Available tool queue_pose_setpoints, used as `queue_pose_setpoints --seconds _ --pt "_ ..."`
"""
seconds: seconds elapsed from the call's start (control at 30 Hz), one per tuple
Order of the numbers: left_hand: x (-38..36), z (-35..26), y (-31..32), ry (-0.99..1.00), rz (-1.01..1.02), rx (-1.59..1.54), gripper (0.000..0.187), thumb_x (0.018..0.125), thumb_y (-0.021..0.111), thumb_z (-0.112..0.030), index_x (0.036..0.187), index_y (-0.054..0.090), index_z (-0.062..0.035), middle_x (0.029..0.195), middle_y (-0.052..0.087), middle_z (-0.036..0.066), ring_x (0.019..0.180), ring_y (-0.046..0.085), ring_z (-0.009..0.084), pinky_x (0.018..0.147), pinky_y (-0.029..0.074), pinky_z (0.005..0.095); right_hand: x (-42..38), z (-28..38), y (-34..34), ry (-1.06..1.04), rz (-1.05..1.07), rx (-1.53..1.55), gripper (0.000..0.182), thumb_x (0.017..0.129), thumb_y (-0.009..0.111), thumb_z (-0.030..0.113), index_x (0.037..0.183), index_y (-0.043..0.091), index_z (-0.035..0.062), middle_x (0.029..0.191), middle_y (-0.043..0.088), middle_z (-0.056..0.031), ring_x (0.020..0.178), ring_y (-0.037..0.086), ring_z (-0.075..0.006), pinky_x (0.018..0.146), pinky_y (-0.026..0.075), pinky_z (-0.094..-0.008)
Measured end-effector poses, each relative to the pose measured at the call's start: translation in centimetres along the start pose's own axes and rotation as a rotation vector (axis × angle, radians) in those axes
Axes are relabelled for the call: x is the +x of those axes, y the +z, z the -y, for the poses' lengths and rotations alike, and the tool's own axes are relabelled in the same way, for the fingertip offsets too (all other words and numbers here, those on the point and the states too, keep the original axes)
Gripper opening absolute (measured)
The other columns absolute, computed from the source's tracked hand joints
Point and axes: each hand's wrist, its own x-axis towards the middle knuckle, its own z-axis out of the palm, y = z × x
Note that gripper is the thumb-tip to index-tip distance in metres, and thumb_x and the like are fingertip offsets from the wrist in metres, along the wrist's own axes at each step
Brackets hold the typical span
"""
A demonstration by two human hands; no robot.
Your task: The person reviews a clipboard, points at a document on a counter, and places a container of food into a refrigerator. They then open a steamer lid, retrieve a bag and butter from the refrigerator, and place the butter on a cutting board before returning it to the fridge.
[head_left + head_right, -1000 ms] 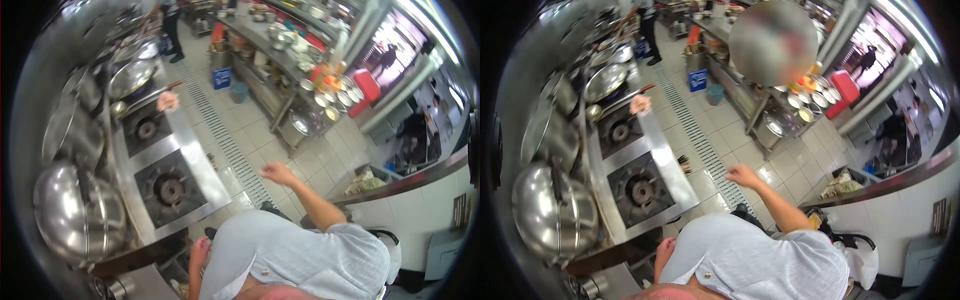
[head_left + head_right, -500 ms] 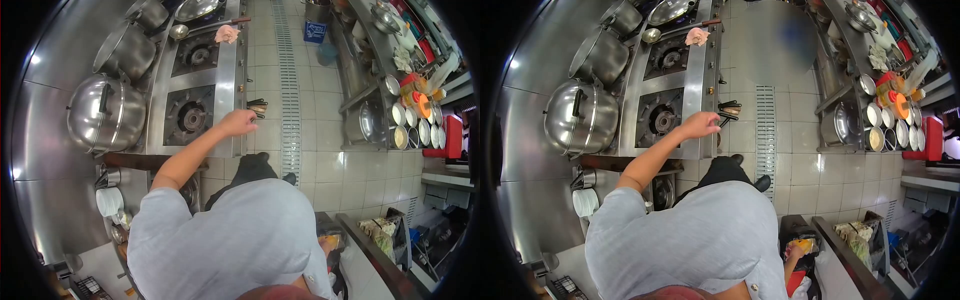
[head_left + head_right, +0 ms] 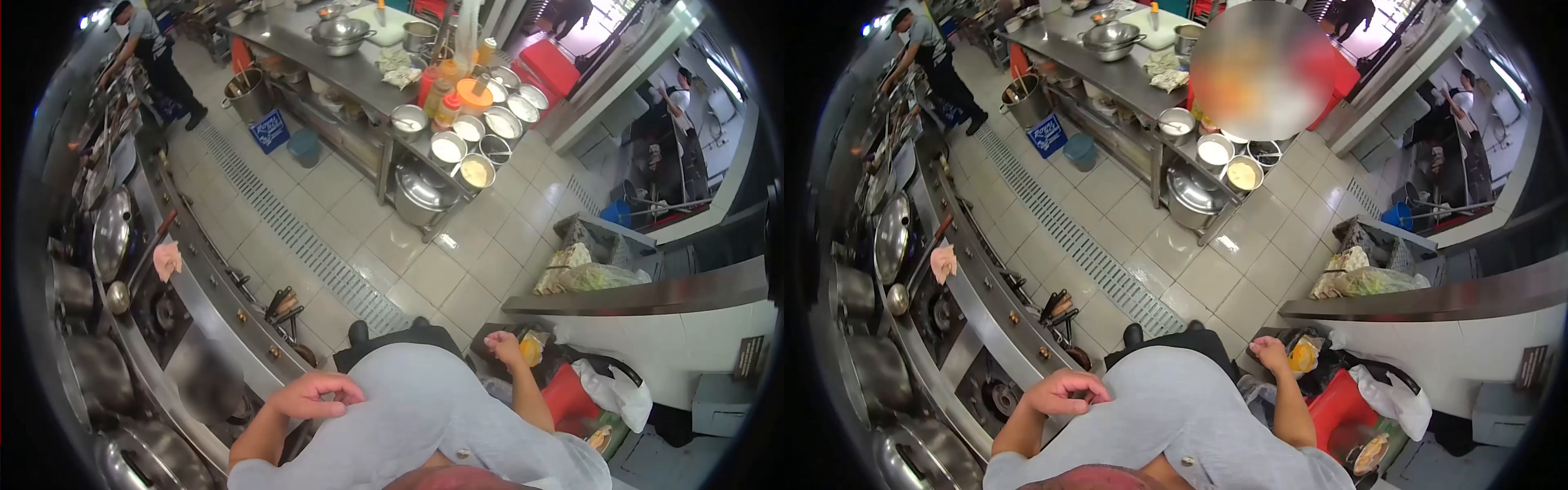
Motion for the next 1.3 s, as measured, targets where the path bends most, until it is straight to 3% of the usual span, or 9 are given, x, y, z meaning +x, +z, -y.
queue_pose_setpoints --seconds 0.13,0.37,0.67,0.73,0.83,0.93,1.07,1.13,1.3 --pt "4.8 -2.2 -3.2 -0.322 0.129 0.001 0.037 0.095 0.061 -0.032 0.112 0.066 -0.0001 0.089 0.064 0.003 0.079 0.059 0.0121 0.072 0.047 0.0273 1.1 -2.3 -2.8 0.070 0.003 0.134 0.022 0.086 0.073 0.022 0.096 0.068 0.0029 0.074 0.063 -0.0014 0.062 0.057 -0.0101 0.051 0.045 -0.0253" --pt "28.8 -4.2 -2.7 -0.019 -0.005 0.274 0.037 0.097 0.059 -0.025 0.127 0.060 -0.0047 0.098 0.065 0.004 0.087 0.060 0.0136 0.078 0.050 0.0292 9.4 -10.3 -14.0 0.316 0.006 0.463 0.017 0.088 0.071 0.019 0.093 0.067 0.0028 0.076 0.067 -0.0040 0.057 0.059 -0.0119 0.046 0.044 -0.0252" --pt "57.0 -8.3 2.1 0.009 0.041 0.438 0.038 0.096 0.063 -0.027 0.127 0.059 -0.0066 0.098 0.065 0.005 0.079 0.060 0.0110 0.069 0.049 0.0263 27.3 6.8 -38.8 -0.153 -0.190 0.486 0.028 0.089 0.069 0.021 0.106 0.069 -0.0017 0.094 0.072 -0.0083 0.083 0.066 -0.0124 0.064 0.050 -0.0258" --pt "62.1 -8.6 1.7 0.020 0.039 0.463 0.039 0.095 0.064 -0.029 0.127 0.059 -0.0064 0.098 0.065 0.005 0.077 0.059 0.0106 0.068 0.049 0.0259 33.5 9.9 -43.1 -0.400 -0.306 0.012 0.023 0.088 0.070 0.019 0.100 0.071 -0.0011 0.090 0.073 -0.0095 0.079 0.067 -0.0118 0.065 0.051 -0.0257" --pt "69.8 -9.0 -0.3 0.003 0.000 0.541 0.039 0.094 0.065 -0.027 0.127 0.059 -0.0060 0.098 0.065 0.005 0.079 0.060 0.0105 0.068 0.049 0.0258 41.7 14.3 -47.9 -0.324 -0.163 0.457 0.022 0.085 0.070 0.019 0.091 0.072 -0.0026 0.075 0.071 -0.0092 0.070 0.067 -0.0140 0.063 0.052 -0.0278" --pt "78.5 -8.8 -3.4 0.061 -0.102 0.503 0.038 0.092 0.066 -0.028 0.121 0.061 -0.0032 0.095 0.066 0.008 0.077 0.064 0.0154 0.069 0.051 0.0287 48.4 15.2 -52.0 -0.189 -0.254 -0.028 0.020 0.079 0.066 0.018 0.081 0.073 -0.0009 0.071 0.070 -0.0151 0.066 0.067 -0.0205 0.066 0.053 -0.0351" --pt "92.3 -10.2 -7.7 0.054 -0.097 0.456 0.036 0.092 0.066 -0.024 0.120 0.062 -0.0026 0.092 0.067 0.006 0.079 0.062 0.0137 0.072 0.051 0.0281 54.8 6.4 -54.3 -0.176 -0.303 -0.438 0.020 0.071 0.063 0.019 0.071 0.072 0.0010 0.075 0.066 -0.0221 0.077 0.067 -0.0384 0.072 0.053 -0.0413" --pt "98.8 -12.5 -9.2 0.118 -0.059 0.463 0.036 0.092 0.066 -0.023 0.120 0.062 -0.0012 0.092 0.066 0.008 0.080 0.063 0.0156 0.072 0.051 0.0292 56.3 -2.3 -55.0 -0.217 -0.156 -0.333 0.028 0.074 0.066 0.024 0.095 0.074 0.0076 0.092 0.070 -0.0206 0.088 0.067 -0.0370 0.079 0.053 -0.0432" --pt "111.8 -19.4 -13.2 0.109 -0.054 0.571 0.036 0.091 0.068 -0.023 0.121 0.062 -0.0029 0.094 0.065 0.007 0.080 0.062 0.0156 0.072 0.051 0.0284 57.4 -7.8 -59.0 0.299 0.079 -0.163 0.026 0.079 0.066 0.021 0.099 0.072 0.0061 0.096 0.069 -0.0191 0.095 0.064 -0.0407 0.083 0.052 -0.0443"
